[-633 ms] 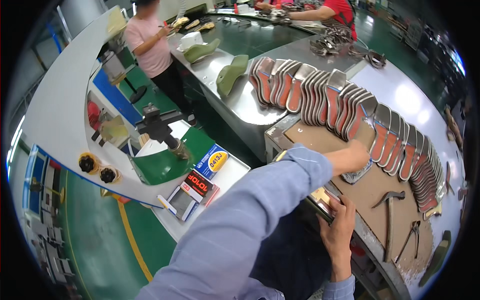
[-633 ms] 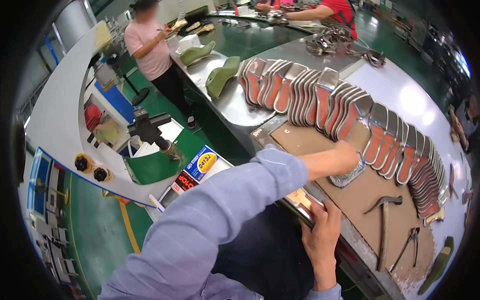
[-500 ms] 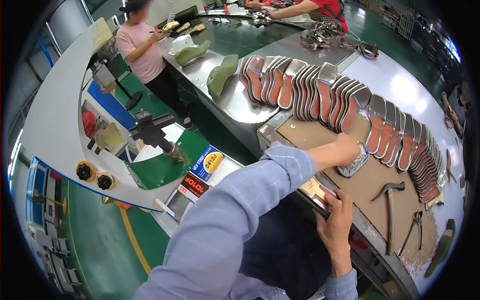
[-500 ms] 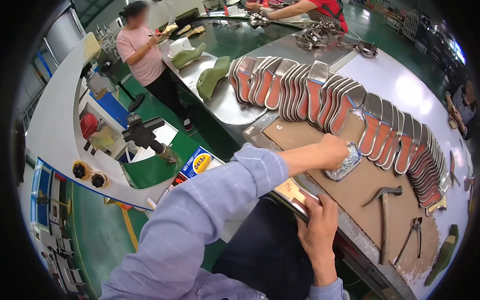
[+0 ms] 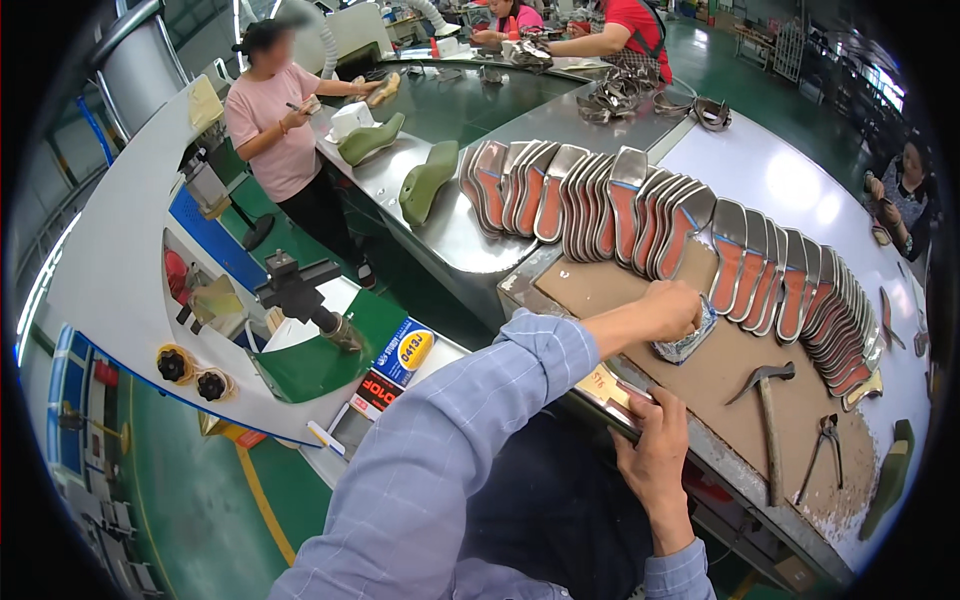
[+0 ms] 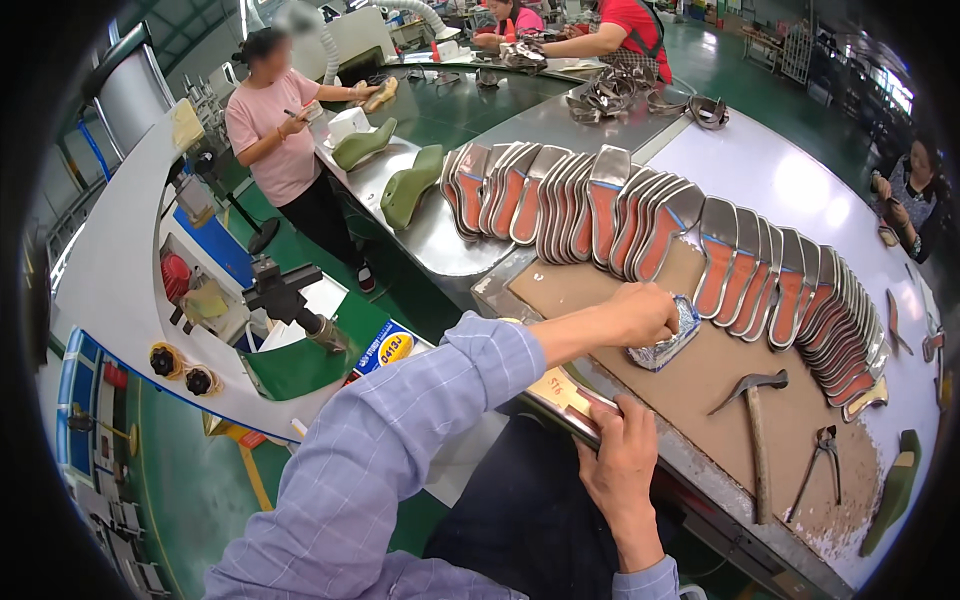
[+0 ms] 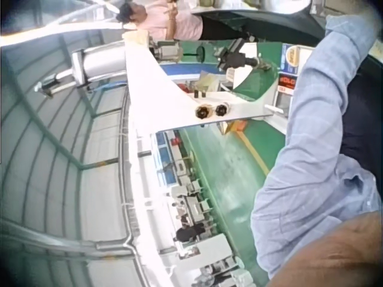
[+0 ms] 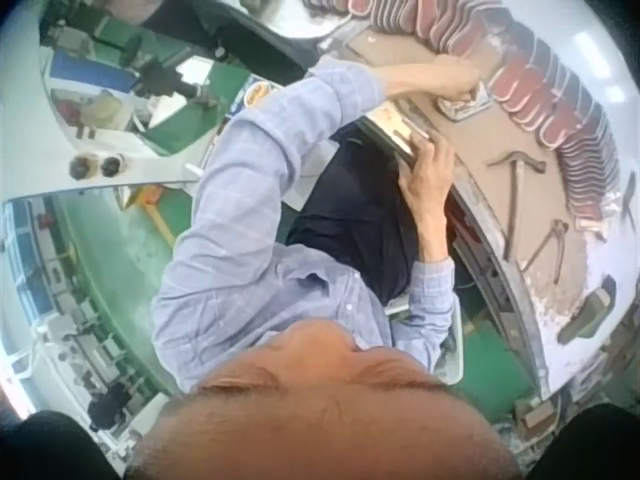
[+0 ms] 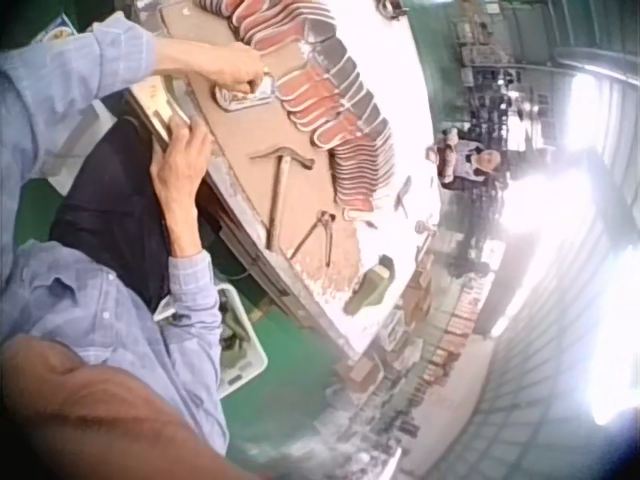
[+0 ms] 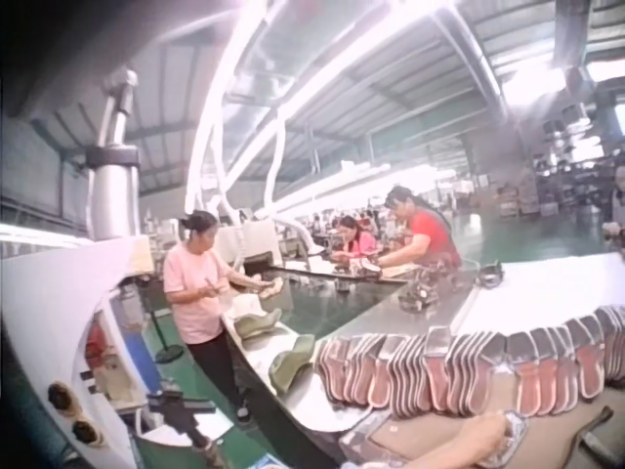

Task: The person uses a hammer to attach a shoe sole to a green shoe upper on a factory workbench. They repeatedly pick up a sole, position it on the upper, and strike it with a hammer to secure it. The person also handles a basket of green shoe uppers, moving them from the floor to the table.

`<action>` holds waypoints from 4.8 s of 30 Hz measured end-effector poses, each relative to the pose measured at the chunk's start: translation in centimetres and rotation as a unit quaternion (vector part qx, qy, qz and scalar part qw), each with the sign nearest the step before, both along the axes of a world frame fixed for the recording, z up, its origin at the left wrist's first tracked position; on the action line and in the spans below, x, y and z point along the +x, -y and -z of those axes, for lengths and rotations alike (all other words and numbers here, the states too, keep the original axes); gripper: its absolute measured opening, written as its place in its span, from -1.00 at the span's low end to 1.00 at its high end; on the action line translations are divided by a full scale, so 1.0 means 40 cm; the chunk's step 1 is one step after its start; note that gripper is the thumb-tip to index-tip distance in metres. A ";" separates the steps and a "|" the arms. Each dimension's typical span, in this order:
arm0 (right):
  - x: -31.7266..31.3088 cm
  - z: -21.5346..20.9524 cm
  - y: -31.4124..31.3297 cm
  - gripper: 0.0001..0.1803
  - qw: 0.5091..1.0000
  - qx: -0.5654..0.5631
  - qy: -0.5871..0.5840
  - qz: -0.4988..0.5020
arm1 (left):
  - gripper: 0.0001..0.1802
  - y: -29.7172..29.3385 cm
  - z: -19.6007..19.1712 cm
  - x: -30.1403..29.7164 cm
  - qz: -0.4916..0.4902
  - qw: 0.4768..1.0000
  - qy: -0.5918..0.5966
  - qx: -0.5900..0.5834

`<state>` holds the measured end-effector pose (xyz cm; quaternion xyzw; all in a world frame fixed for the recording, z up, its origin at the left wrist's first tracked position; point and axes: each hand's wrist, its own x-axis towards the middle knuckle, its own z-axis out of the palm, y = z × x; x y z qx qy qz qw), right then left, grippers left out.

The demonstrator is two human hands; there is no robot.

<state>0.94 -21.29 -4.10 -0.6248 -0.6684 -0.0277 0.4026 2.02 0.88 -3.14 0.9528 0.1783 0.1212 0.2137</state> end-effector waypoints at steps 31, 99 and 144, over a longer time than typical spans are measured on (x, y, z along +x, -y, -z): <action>0.345 0.001 0.314 -0.44 0.918 -0.146 0.122 0.348 | -0.92 0.227 -0.128 -0.327 0.007 0.970 0.138 -0.199; 0.101 -0.257 0.412 -0.53 0.972 -0.122 -0.169 0.111 | -0.41 0.218 -0.150 -0.358 0.107 0.980 -0.116 0.118; 0.024 -0.142 0.356 -0.44 0.906 -0.220 -0.350 0.095 | -0.39 0.214 -0.129 -0.378 0.086 0.989 -0.051 0.111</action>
